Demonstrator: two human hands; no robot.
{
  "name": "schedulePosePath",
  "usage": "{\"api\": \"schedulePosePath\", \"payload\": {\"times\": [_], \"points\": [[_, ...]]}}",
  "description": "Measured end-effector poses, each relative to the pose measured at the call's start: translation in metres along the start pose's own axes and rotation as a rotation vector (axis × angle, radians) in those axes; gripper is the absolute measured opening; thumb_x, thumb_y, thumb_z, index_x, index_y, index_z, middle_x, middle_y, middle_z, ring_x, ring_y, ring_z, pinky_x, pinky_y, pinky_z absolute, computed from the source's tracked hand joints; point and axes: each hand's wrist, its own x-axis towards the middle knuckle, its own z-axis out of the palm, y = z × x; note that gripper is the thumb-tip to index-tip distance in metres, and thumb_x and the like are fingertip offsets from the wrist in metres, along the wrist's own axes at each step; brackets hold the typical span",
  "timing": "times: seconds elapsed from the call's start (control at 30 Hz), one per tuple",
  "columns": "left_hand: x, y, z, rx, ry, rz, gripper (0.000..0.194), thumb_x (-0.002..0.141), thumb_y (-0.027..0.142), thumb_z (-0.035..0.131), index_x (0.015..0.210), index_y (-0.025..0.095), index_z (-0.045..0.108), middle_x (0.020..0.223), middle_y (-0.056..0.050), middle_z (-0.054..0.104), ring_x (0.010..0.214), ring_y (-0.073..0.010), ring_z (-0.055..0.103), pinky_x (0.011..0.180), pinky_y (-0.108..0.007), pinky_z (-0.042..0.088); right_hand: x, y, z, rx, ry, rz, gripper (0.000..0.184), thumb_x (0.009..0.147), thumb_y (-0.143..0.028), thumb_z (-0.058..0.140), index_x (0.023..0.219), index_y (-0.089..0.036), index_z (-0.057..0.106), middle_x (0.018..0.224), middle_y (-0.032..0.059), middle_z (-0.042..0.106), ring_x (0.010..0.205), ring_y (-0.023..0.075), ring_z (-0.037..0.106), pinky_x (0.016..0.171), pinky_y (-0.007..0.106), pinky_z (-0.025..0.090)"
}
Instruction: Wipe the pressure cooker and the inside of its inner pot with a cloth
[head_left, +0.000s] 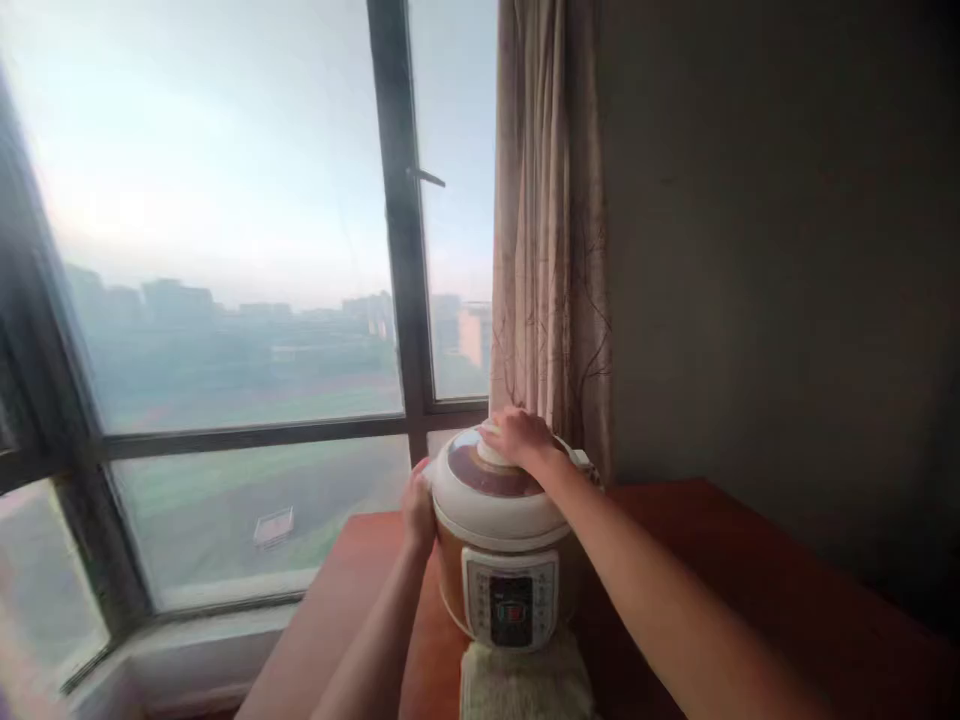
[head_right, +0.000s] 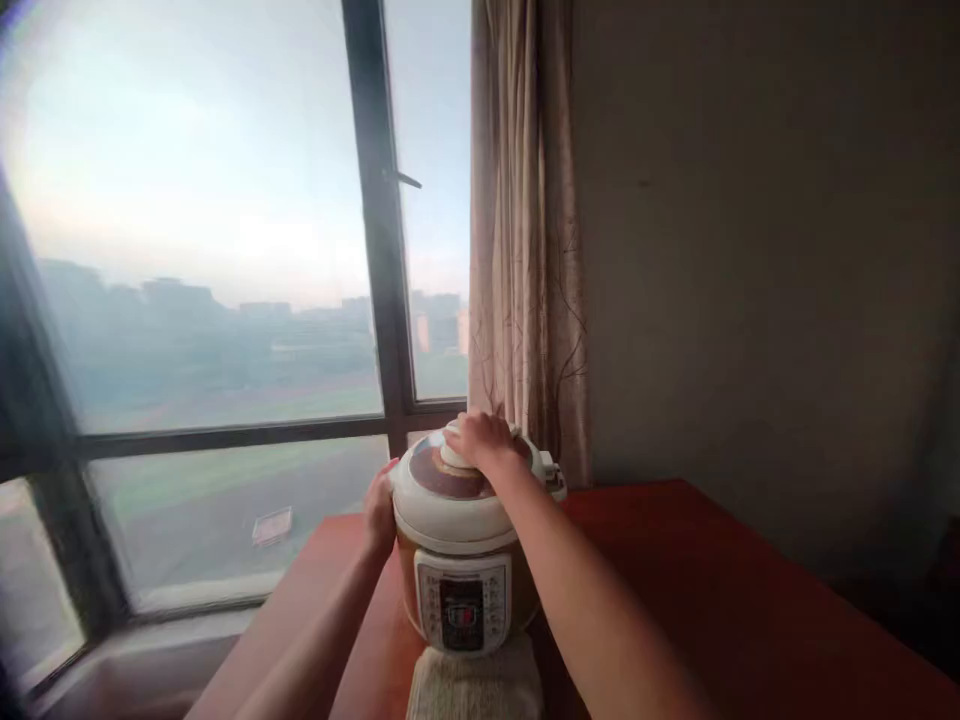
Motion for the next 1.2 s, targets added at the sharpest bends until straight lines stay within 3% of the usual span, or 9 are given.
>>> {"api": "schedulePosePath", "payload": {"times": [0.23,0.63,0.8,1.0,1.1,1.2], "points": [[-0.002,0.002,0.0,0.015,-0.003,0.012,0.066,0.082,0.067,0.052,0.115,0.013,0.07,0.111,-0.015,0.074,0.108,-0.0328,0.066,0.099,-0.047,0.049,-0.003,-0.001,0.002,0.006,0.012,0.016,0.042,0.095,-0.056,0.05,0.108,-0.024,0.074,0.11,0.0117,0.074,0.102,0.0295,0.07,0.079,0.035,0.05],[-0.002,0.002,-0.002,-0.009,-0.03,-0.026,0.057,0.086,0.059,0.052,0.119,0.014,0.068,0.12,-0.014,0.071,0.115,-0.0315,0.062,0.103,-0.047,0.046,-0.004,0.006,0.008,0.099,0.076,-0.017,0.042,0.095,-0.058,0.052,0.104,-0.023,0.074,0.107,0.0116,0.074,0.102,0.027,0.068,0.081,0.033,0.047],[-0.003,0.002,-0.003,-0.044,-0.05,-0.068,0.056,0.086,0.058,0.056,0.121,0.016,0.068,0.113,-0.012,0.072,0.105,-0.0288,0.065,0.092,-0.043,0.052,-0.005,0.007,0.016,0.227,0.149,-0.009,0.036,0.094,-0.052,0.055,0.097,-0.022,0.076,0.105,0.0121,0.074,0.102,0.027,0.068,0.085,0.033,0.047],[-0.005,0.0,-0.001,-0.104,-0.058,-0.114,0.059,0.087,0.057,0.055,0.126,0.014,0.065,0.111,-0.012,0.072,0.099,-0.0272,0.066,0.084,-0.04,0.053,-0.014,0.024,0.023,0.51,0.337,-0.006,0.031,0.094,-0.043,0.054,0.101,-0.023,0.076,0.108,0.0075,0.077,0.107,0.0226,0.067,0.097,0.032,0.047],[-0.005,-0.004,0.003,-0.145,-0.035,-0.113,0.059,0.087,0.057,0.053,0.127,0.015,0.064,0.114,-0.012,0.071,0.102,-0.027,0.066,0.089,-0.039,0.052,-0.036,0.053,0.022,0.657,0.512,0.138,0.042,0.097,-0.047,0.042,0.105,-0.021,0.074,0.112,0.0103,0.076,0.105,0.0237,0.068,0.093,0.036,0.05],[-0.005,-0.008,0.006,-0.177,-0.016,-0.117,0.06,0.086,0.057,0.054,0.129,0.016,0.063,0.114,-0.011,0.071,0.1,-0.0264,0.066,0.09,-0.04,0.052,-0.07,0.089,0.03,0.741,0.697,0.377,0.053,0.094,-0.053,0.035,0.108,-0.017,0.071,0.117,0.0159,0.072,0.108,0.0274,0.064,0.093,0.041,0.048]]}}
